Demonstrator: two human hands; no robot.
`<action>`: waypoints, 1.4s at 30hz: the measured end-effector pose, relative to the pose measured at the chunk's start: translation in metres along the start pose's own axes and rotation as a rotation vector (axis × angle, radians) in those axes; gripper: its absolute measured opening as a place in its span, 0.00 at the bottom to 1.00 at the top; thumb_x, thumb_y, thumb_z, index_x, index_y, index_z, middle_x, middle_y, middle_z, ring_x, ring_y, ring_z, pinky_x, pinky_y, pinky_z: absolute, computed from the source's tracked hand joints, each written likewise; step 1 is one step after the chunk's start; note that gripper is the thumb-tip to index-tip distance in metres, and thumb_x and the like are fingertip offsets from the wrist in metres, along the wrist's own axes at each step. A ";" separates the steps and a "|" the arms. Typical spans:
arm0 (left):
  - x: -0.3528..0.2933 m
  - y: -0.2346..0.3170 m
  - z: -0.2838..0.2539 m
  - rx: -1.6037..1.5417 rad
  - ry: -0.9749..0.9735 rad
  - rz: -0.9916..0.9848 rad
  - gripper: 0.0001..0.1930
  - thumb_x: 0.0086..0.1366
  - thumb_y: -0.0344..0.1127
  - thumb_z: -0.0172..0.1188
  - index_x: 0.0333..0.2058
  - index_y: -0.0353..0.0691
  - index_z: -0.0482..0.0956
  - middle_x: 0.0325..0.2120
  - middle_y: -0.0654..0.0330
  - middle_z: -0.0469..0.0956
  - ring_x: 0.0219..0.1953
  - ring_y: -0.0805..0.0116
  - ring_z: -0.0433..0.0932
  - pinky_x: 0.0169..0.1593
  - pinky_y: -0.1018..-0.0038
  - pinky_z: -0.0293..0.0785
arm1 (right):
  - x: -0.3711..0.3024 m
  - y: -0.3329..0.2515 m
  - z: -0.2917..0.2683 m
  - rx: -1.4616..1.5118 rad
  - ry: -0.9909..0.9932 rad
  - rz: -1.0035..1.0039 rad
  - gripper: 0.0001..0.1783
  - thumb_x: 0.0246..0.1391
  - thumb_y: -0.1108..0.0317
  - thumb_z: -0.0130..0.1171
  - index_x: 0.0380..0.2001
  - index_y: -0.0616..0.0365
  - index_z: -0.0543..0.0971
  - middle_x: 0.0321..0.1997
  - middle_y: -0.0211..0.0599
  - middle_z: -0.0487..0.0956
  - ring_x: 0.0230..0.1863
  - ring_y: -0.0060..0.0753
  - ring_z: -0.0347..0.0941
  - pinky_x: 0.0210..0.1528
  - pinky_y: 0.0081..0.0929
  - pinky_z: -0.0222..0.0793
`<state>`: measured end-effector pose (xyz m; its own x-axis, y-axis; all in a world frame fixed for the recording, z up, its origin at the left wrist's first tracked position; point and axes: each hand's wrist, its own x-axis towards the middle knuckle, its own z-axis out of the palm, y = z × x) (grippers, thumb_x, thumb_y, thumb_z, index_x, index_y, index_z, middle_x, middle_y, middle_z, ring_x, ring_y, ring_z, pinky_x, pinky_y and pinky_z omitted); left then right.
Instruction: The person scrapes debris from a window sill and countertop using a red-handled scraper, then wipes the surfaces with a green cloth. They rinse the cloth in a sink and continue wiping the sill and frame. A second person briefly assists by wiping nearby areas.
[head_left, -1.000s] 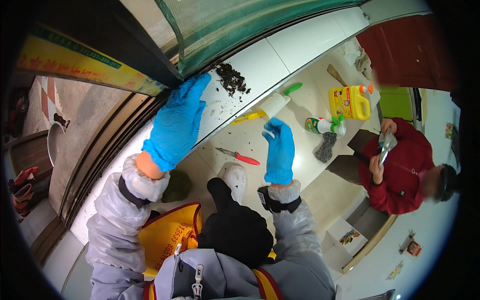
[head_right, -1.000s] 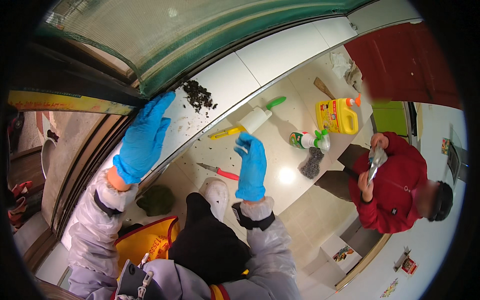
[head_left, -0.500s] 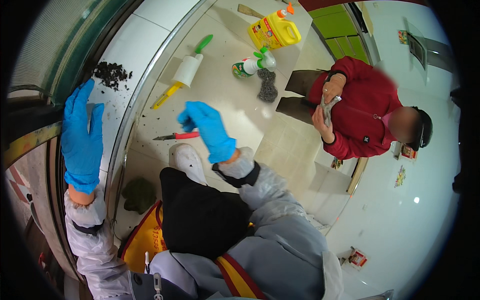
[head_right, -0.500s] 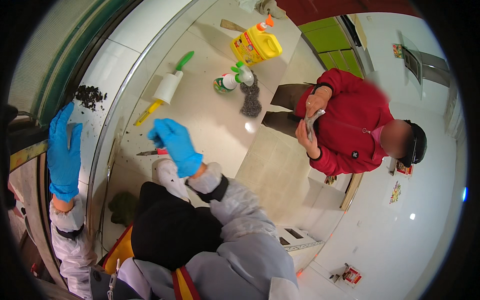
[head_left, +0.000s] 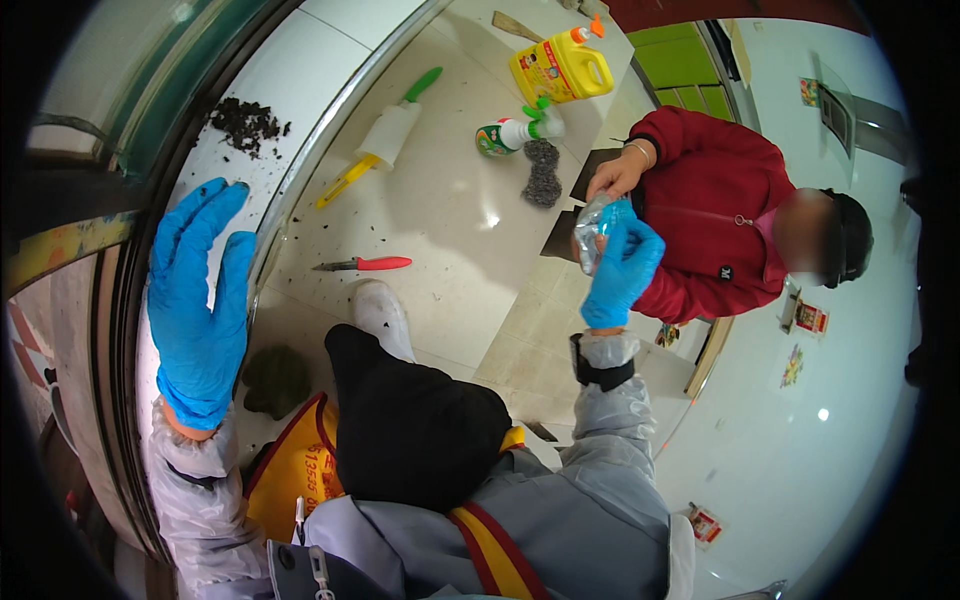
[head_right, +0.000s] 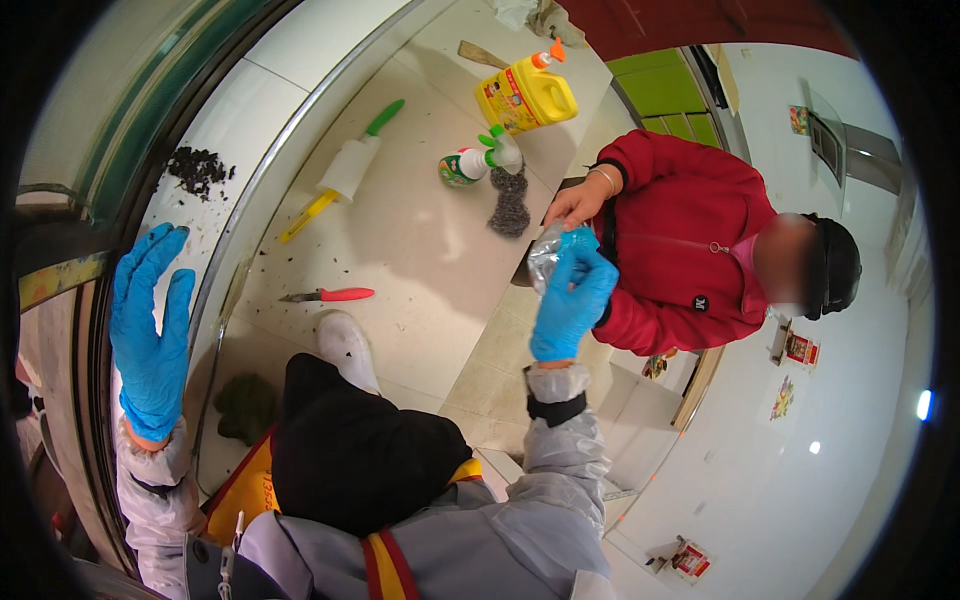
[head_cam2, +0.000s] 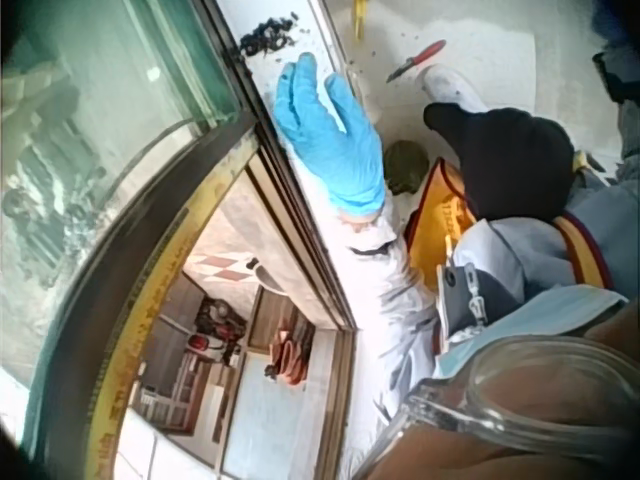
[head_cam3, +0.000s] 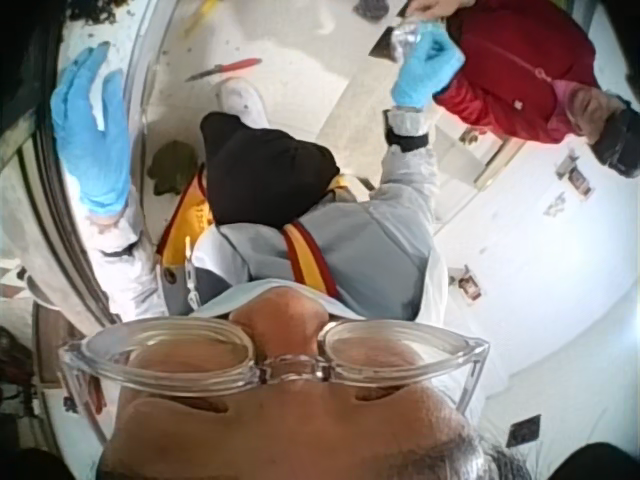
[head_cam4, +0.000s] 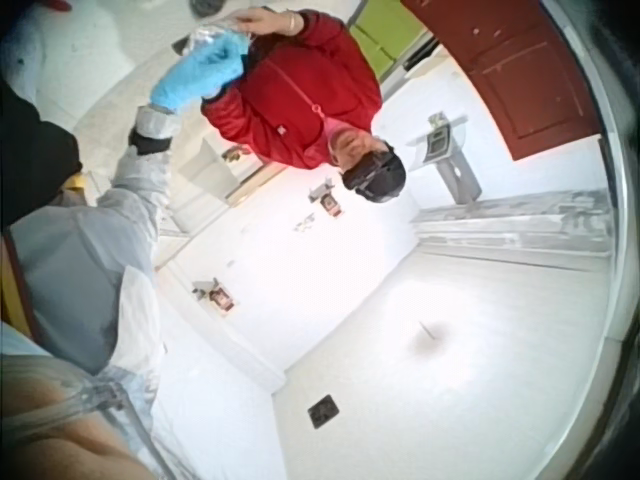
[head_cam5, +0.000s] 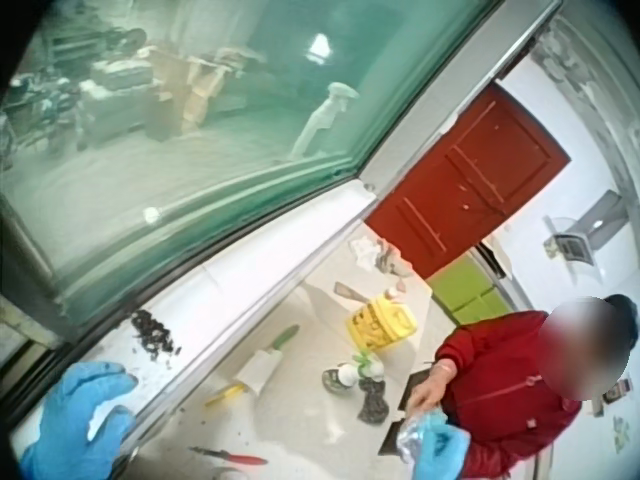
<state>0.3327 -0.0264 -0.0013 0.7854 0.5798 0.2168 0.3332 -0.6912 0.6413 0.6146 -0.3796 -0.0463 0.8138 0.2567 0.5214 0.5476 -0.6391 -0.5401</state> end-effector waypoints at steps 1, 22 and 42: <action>-0.001 0.001 -0.001 -0.016 0.002 0.004 0.15 0.67 0.30 0.58 0.53 0.41 0.78 0.53 0.55 0.74 0.55 0.58 0.74 0.58 0.69 0.70 | 0.008 0.006 -0.009 -0.162 -0.023 -0.007 0.12 0.54 0.74 0.62 0.40 0.62 0.73 0.38 0.34 0.71 0.35 0.27 0.66 0.39 0.27 0.66; -0.010 0.013 0.016 -0.231 -0.201 -0.032 0.12 0.62 0.29 0.61 0.46 0.43 0.81 0.47 0.55 0.77 0.43 0.54 0.79 0.46 0.68 0.78 | 0.014 -0.007 0.083 0.721 -1.522 0.554 0.25 0.62 0.63 0.56 0.58 0.65 0.69 0.56 0.35 0.74 0.55 0.30 0.70 0.58 0.27 0.68; 0.048 -0.065 0.055 0.184 0.238 0.120 0.21 0.68 0.32 0.54 0.59 0.40 0.71 0.59 0.48 0.69 0.58 0.48 0.69 0.60 0.60 0.69 | 0.062 -0.088 0.234 0.462 -1.692 0.070 0.32 0.54 0.59 0.66 0.53 0.69 0.65 0.41 0.35 0.74 0.41 0.23 0.71 0.41 0.24 0.72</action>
<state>0.3771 0.0231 -0.0730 0.6878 0.5589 0.4631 0.3515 -0.8147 0.4613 0.6622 -0.1378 -0.1209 -0.0390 0.8367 -0.5462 0.2672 -0.5180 -0.8126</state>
